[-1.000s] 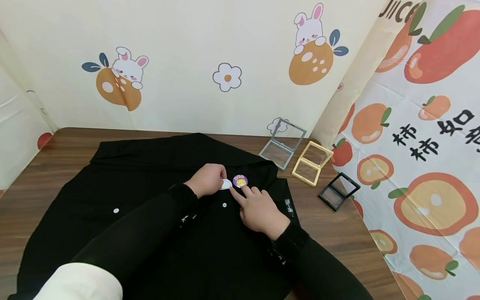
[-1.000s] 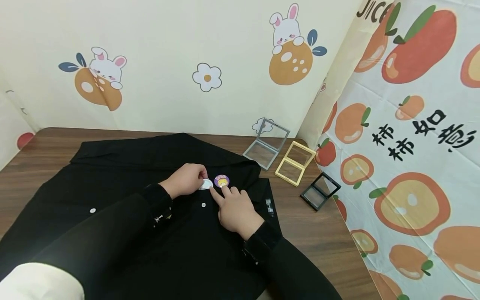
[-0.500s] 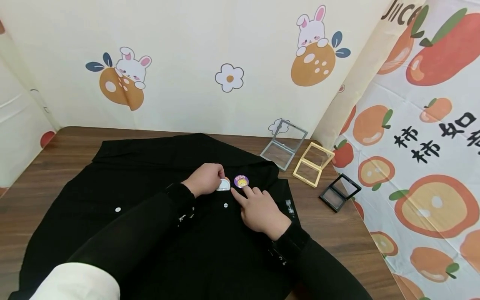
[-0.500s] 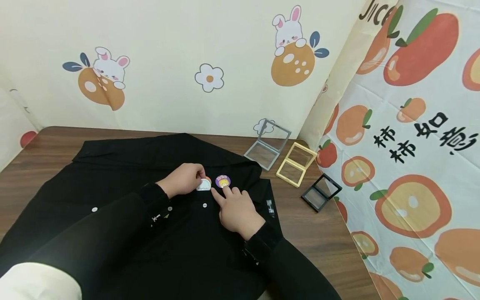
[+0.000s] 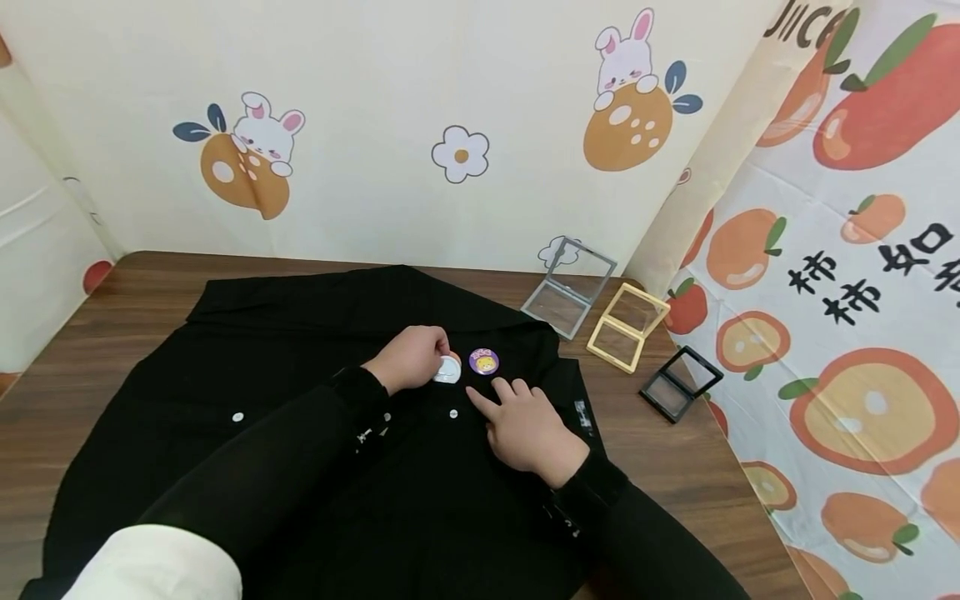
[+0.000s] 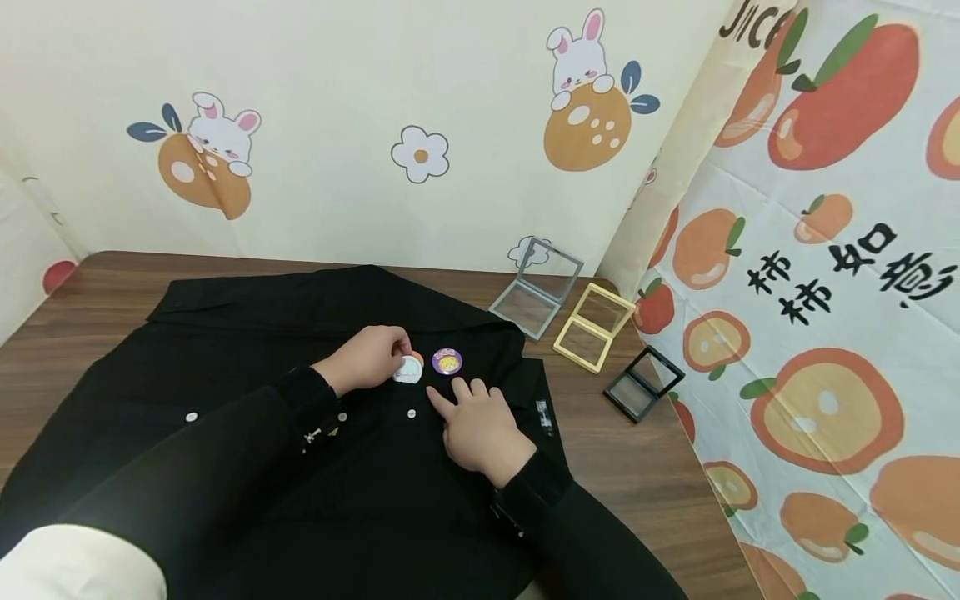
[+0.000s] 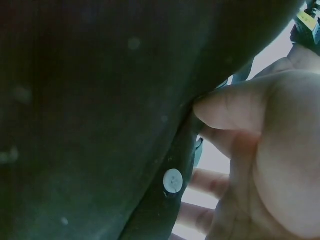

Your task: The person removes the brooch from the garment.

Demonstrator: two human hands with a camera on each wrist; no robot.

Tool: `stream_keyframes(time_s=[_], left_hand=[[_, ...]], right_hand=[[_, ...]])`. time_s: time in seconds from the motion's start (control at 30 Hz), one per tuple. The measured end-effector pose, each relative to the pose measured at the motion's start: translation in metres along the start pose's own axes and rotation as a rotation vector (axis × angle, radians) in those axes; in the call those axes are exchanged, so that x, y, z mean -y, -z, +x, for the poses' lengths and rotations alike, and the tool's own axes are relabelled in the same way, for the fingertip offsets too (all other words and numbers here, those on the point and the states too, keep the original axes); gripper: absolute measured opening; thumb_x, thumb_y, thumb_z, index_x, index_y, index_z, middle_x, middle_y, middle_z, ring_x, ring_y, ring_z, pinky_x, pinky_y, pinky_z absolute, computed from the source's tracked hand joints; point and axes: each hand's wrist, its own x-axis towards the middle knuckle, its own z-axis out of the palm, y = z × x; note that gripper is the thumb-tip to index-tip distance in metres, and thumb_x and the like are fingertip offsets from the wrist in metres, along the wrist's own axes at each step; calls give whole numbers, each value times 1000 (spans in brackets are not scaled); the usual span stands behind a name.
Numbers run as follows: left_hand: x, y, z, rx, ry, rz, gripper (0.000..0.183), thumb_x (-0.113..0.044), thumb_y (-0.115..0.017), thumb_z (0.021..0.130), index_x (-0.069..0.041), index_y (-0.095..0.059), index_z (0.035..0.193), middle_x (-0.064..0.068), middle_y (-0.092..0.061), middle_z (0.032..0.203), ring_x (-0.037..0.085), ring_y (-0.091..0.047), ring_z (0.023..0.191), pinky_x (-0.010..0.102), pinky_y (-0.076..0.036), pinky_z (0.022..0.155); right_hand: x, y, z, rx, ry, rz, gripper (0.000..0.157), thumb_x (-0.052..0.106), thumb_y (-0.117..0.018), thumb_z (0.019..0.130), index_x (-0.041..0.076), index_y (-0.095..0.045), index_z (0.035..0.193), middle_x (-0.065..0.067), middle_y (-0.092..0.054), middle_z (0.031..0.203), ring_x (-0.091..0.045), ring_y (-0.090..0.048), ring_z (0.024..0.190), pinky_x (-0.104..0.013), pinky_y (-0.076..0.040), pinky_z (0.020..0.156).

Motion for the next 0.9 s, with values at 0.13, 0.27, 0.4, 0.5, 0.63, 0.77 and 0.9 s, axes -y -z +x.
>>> stream_keyframes(time_s=[0.13,0.27,0.4,0.5,0.63,0.77,0.9], left_hand=[[0,2,2,3,-24,21,12,-3,-59,97,-8,-71,97,4,-66,97,20,-60,87,37,-51,82],[-1,7,3,6,-51,17,15,-3,-59,97,-10,-72,95,3,-65,95,20,-59,86,36,-50,81],[-3,15,0,-20,-69,-22,14,-3,-61,98,-10,-72,95,4,-63,93,21,-58,86,36,-49,80],[-3,21,-3,-44,-58,-85,12,-4,-62,99,-11,-71,96,4,-63,93,21,-57,85,36,-49,78],[-6,25,-7,-78,-48,-184,7,-8,-64,100,-11,-70,98,4,-63,93,21,-57,84,35,-49,75],[-10,31,-11,-137,-72,-258,3,-13,-68,99,-11,-70,99,4,-65,94,21,-59,86,36,-51,78],[-14,37,-19,-181,-59,-372,7,-16,-69,99,-9,-71,102,5,-67,96,22,-63,88,37,-53,79]], right_hand=[[-2,0,1,-17,11,29,52,32,-55,106,30,-46,157,-13,-48,147,-31,-53,121,-44,-48,95],[-5,0,2,-53,31,48,51,32,-60,103,28,-52,154,-13,-52,143,-31,-55,117,-43,-49,92],[-8,1,3,-69,46,55,52,32,-63,102,27,-54,152,-12,-55,140,-29,-56,113,-42,-50,89],[-10,3,5,-59,49,83,53,34,-65,101,27,-54,152,-11,-57,137,-27,-57,108,-40,-50,88],[-15,8,8,-75,47,146,53,36,-67,100,21,-56,150,-11,-59,133,-26,-59,108,-41,-51,88],[-20,17,13,-135,-7,245,49,35,-66,101,11,-61,143,-11,-61,128,-24,-61,105,-40,-52,89],[-24,26,17,-237,-76,434,44,33,-66,102,5,-65,136,-8,-65,119,-17,-61,93,-37,-52,82]])
